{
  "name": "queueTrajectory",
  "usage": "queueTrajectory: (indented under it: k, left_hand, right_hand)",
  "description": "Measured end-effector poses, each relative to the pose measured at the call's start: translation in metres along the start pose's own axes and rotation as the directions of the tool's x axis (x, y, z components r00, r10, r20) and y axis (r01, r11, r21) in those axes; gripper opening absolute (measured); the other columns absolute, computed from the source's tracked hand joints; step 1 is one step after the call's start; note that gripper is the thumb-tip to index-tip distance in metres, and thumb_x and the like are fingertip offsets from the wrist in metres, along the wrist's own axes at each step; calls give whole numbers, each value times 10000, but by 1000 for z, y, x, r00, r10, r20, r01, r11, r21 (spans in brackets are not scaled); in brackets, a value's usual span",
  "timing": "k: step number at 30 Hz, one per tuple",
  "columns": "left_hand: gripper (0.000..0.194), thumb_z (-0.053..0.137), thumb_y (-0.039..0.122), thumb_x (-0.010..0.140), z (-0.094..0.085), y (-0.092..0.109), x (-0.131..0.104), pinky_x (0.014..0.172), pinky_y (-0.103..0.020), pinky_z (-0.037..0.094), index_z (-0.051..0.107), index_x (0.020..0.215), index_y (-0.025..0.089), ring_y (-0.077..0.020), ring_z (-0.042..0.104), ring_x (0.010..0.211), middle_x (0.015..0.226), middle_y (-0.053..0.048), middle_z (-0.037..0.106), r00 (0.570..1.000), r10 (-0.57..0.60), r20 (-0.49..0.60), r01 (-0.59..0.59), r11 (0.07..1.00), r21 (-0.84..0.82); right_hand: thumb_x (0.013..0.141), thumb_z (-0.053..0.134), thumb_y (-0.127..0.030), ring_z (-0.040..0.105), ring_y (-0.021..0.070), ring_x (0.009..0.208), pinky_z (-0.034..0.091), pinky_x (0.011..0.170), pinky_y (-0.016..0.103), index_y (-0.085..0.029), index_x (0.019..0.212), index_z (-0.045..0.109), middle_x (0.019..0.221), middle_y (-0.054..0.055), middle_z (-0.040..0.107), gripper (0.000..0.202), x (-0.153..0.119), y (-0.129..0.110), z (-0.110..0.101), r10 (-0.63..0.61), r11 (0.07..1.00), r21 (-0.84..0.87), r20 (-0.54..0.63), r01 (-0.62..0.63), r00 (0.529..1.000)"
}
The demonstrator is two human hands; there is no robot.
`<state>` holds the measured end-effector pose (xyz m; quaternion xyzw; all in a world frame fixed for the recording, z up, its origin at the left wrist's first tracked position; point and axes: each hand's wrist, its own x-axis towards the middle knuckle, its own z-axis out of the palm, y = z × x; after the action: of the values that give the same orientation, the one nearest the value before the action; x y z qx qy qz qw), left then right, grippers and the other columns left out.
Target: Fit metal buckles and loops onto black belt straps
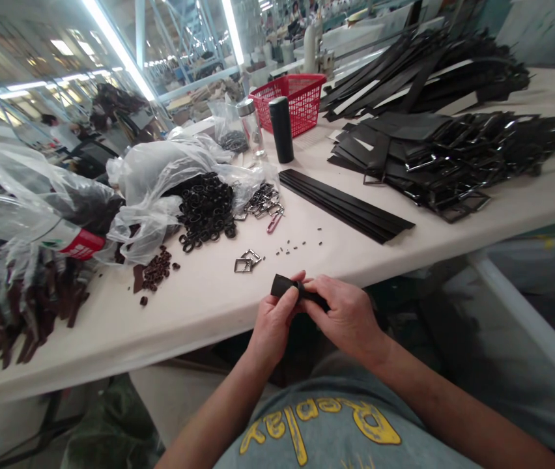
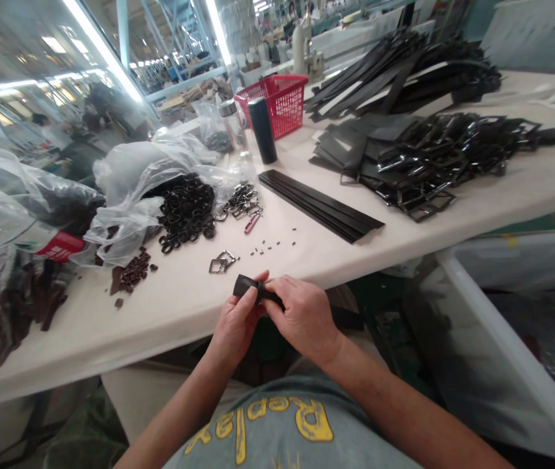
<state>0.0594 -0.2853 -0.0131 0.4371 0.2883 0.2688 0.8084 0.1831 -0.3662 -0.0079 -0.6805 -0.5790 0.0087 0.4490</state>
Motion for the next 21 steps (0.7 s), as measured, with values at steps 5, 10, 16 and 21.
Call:
queueTrajectory:
  k: [5,10,16,21]
  left_hand:
    - [379,661,459,876,-6,6,0,1073,-346,437,741,1154,214,-250,620,1204,1224,-72,725,991,107,-79,-93,984,155]
    - [362,662,474,867,-15,11,1,1037,-346,454,759,1102,216,-250,621,1181,1222,-74,723,976,179,-127,-147,963,225]
    - [395,710,466,828,-19,7,-3,926,-312,502,750,1112,195,-220,679,1009,1091,-77,756,995,83,-56,-63,954,293]
    - [325,765,426,761,-35,20,2,614,-231,499,715,971,183,-104,602,604,791,-2,710,949,248,-196,-164,916,365]
  right_hand:
    - [835,687,-242,704,233,878,510,765,319,-206,1041,663,980,49,747,211,-2,2,-1,117,987,101,118,-129,986]
    - [912,590,-310,658,172,710,478,624,261,-206,871,686,765,0,713,148,-5,12,-8,202,910,279,349,-308,915]
    - [906,573,-305,641,163,697,490,619,252,-197,901,713,772,4,715,177,-3,11,-14,206,876,347,357,-334,911]
    - [912,566,-341,652,174,690,495,619,265,-191,861,702,728,6,703,210,1,16,-21,215,888,299,404,-350,889]
